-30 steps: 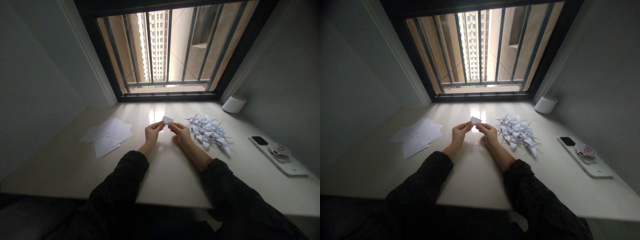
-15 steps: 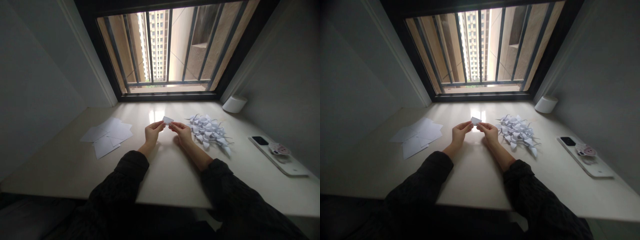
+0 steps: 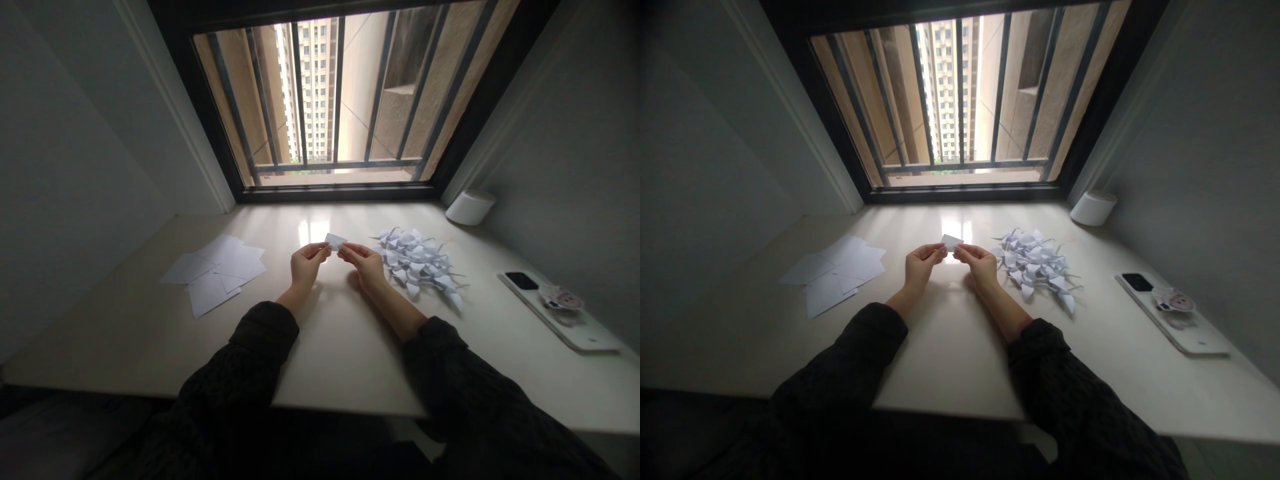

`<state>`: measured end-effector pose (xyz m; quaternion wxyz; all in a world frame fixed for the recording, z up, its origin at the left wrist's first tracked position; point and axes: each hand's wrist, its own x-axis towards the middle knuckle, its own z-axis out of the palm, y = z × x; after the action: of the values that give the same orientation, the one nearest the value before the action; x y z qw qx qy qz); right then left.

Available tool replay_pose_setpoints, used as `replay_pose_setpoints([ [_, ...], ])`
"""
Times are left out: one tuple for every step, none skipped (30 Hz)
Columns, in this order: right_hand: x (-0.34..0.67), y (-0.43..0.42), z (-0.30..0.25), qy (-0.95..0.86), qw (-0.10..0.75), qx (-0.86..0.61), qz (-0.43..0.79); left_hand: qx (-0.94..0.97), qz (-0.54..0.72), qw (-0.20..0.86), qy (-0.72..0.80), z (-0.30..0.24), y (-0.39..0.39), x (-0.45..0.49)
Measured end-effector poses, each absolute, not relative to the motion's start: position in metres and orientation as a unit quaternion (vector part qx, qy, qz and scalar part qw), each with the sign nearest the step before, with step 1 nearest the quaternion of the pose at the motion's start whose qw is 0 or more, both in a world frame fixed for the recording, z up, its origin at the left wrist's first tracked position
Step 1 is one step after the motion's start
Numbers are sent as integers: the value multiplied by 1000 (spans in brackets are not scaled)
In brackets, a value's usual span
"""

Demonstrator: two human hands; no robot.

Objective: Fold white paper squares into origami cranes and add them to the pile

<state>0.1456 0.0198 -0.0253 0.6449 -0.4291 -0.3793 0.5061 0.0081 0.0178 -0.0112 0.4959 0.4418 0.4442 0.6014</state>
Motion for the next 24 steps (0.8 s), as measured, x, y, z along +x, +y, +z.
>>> replay_pose_setpoints([
  [146, 19, -25, -382, 644, -430, 504, 459, 596, 487, 444, -11, 18, 8],
  [146, 19, -24, -385, 644, -430, 503, 471, 591, 482, 442, -11, 17, 8],
  [146, 19, -23, -389, 643, -429, 501, 479, 588, 483, 439, -11, 17, 8],
  [146, 18, -23, -394, 641, -428, 501, 481, 586, 486, 435, -11, 17, 8],
  [146, 18, -22, -399, 639, -426, 501, 479, 585, 491, 432, -11, 17, 8],
  [146, 17, -22, -402, 638, -424, 502, 474, 586, 496, 431, -11, 18, 8],
  [145, 17, -21, -403, 638, -422, 502, 468, 588, 501, 430, -11, 18, 8],
  [145, 17, -21, -403, 639, -420, 503, 463, 588, 505, 430, -11, 18, 8],
  [145, 17, -21, -402, 640, -419, 504, 459, 587, 509, 430, -11, 18, 8],
  [145, 17, -21, -401, 641, -417, 505, 456, 587, 512, 430, -11, 18, 8],
  [145, 17, -22, -400, 642, -414, 507, 454, 587, 513, 430, -11, 18, 8],
  [145, 18, -22, -398, 642, -411, 511, 453, 588, 514, 429, -10, 18, 8],
  [144, 18, -22, -397, 641, -407, 516, 452, 590, 514, 428, -10, 18, 8],
  [144, 18, -23, -395, 641, -401, 522, 451, 591, 514, 428, -10, 18, 8],
  [144, 18, -23, -391, 641, -396, 529, 452, 592, 512, 427, -10, 17, 9],
  [144, 18, -24, -386, 641, -390, 537, 455, 593, 511, 425, -9, 17, 9],
  [143, 19, -25, -379, 641, -385, 546, 458, 594, 508, 424, -9, 17, 9],
  [143, 19, -25, -370, 640, -381, 556, 462, 594, 505, 422, -9, 17, 10],
  [143, 19, -26, -359, 638, -379, 566, 466, 595, 503, 419, -9, 17, 10],
  [144, 20, -26, -348, 636, -378, 576, 469, 596, 501, 416, -9, 17, 10],
  [144, 20, -27, -337, 633, -379, 585, 472, 598, 500, 413, -9, 17, 10],
  [144, 21, -27, -329, 629, -380, 593, 473, 600, 499, 410, -9, 17, 10],
  [145, 21, -27, -321, 626, -382, 599, 473, 602, 497, 409, -9, 17, 10],
  [145, 22, -27, -316, 623, -384, 604, 472, 603, 496, 408, -9, 17, 10],
])
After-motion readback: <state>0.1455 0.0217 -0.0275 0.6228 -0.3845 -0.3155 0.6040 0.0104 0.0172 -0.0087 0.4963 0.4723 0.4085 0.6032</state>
